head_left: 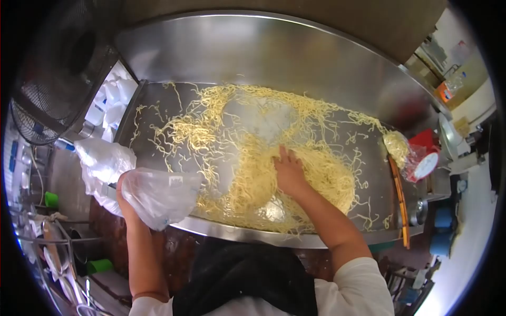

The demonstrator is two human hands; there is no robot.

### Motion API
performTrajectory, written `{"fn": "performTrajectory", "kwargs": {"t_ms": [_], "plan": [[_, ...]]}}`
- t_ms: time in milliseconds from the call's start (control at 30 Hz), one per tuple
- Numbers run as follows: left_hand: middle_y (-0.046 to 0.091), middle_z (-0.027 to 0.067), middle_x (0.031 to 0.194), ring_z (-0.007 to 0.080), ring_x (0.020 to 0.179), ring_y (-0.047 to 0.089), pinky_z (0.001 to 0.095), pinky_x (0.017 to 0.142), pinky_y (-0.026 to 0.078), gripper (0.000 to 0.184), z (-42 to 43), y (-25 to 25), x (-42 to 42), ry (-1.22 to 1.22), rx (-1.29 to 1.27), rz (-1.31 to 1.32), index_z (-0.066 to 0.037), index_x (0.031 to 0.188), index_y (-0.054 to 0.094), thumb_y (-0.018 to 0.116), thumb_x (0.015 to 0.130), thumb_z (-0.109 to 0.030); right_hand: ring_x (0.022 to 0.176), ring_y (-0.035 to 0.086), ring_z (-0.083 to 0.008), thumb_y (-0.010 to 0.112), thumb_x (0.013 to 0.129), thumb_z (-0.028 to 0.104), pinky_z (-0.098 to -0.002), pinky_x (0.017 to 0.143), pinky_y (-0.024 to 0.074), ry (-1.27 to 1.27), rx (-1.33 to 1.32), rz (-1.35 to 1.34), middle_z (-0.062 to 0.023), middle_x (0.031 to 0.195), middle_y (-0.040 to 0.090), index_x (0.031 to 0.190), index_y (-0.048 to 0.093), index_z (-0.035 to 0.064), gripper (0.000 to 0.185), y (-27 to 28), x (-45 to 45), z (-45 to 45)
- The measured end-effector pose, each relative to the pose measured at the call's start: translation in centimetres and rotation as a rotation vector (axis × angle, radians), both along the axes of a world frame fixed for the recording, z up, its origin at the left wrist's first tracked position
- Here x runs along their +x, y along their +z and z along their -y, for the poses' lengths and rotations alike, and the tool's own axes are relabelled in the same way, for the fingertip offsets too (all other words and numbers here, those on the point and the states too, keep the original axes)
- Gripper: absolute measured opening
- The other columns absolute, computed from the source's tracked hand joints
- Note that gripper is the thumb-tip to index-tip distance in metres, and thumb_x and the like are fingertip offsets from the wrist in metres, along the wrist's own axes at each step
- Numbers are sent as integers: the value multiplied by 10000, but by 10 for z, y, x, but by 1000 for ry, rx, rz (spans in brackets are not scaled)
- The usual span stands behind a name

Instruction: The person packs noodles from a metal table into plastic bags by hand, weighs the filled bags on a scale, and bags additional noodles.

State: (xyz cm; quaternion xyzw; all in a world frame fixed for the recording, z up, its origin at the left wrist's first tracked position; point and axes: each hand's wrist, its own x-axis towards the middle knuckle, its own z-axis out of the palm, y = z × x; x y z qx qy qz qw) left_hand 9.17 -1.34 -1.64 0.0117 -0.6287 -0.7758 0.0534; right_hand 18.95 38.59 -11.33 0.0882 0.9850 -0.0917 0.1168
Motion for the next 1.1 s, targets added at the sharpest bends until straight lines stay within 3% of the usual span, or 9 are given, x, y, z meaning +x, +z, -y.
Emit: {"fn": "performTrajectory", "kwargs": {"t_ms": [167,267,300,333,400,500,600,833,1100], "plan": [[602,17,812,88,711,553,230,642,459,71,-13,21,25,115,-264,-79,-25,927,582,579,865,-59,1217,492,-325,563,794,87,-439,973,425,50,-309,-66,-176,1318,518,1175,610,74,385,-1,1,-12],[601,37,809,110,706,568,258,623,480,96,-4,31,27,41,-220,-53,-25,937,583,523,871,-61,1017,622,-269,597,851,184,-379,862,504,-355,-573,-182,-149,1124,636,1090,638,83,263,-10,15,-21],[604,47,815,123,712,579,270,627,491,109,-6,34,27,31,-148,3,-21,944,583,518,880,-81,1000,630,-264,602,861,199,-376,853,511,-416,-914,-320,-140,1119,640,1100,630,63,276,-2,15,-26],[608,56,820,136,717,591,282,631,503,125,-7,35,26,22,-72,66,-17,952,582,514,888,-100,983,638,-258,607,870,214,-372,843,518,-469,-1249,-455,-131,1114,644,1110,623,44,294,16,15,-33],[621,92,845,179,739,627,317,659,537,186,-28,53,33,33,312,286,-14,980,582,498,919,-169,966,643,-226,609,888,219,-355,831,534,-503,-1385,-647,-115,1092,653,1138,600,10,326,84,16,-49],[629,75,852,160,732,623,300,650,529,130,-21,26,10,-47,222,202,-26,989,577,523,904,-109,966,642,-211,570,914,163,-355,829,555,-227,-1074,-980,-136,1113,639,1201,547,-20,341,220,22,-60],[632,49,839,128,719,611,272,636,512,108,-25,18,-9,-104,48,41,-37,983,576,551,885,-76,1087,595,-249,648,858,244,-406,920,503,105,-1550,-1167,-149,1223,587,1255,526,12,476,319,15,-122],[632,22,848,106,722,599,235,645,487,119,-32,0,-31,-99,167,178,-49,973,573,564,859,-82,1134,560,-252,670,834,271,-423,946,477,9,-834,-1506,-151,1258,562,1264,526,30,514,501,14,-127],[604,16,865,115,720,573,245,624,468,123,-27,-1,-55,-167,88,-1,-51,959,558,529,840,-38,1188,520,-256,694,807,302,-443,975,446,-83,38,-1306,-153,1297,534,1275,526,51,558,507,10,-94]]}}
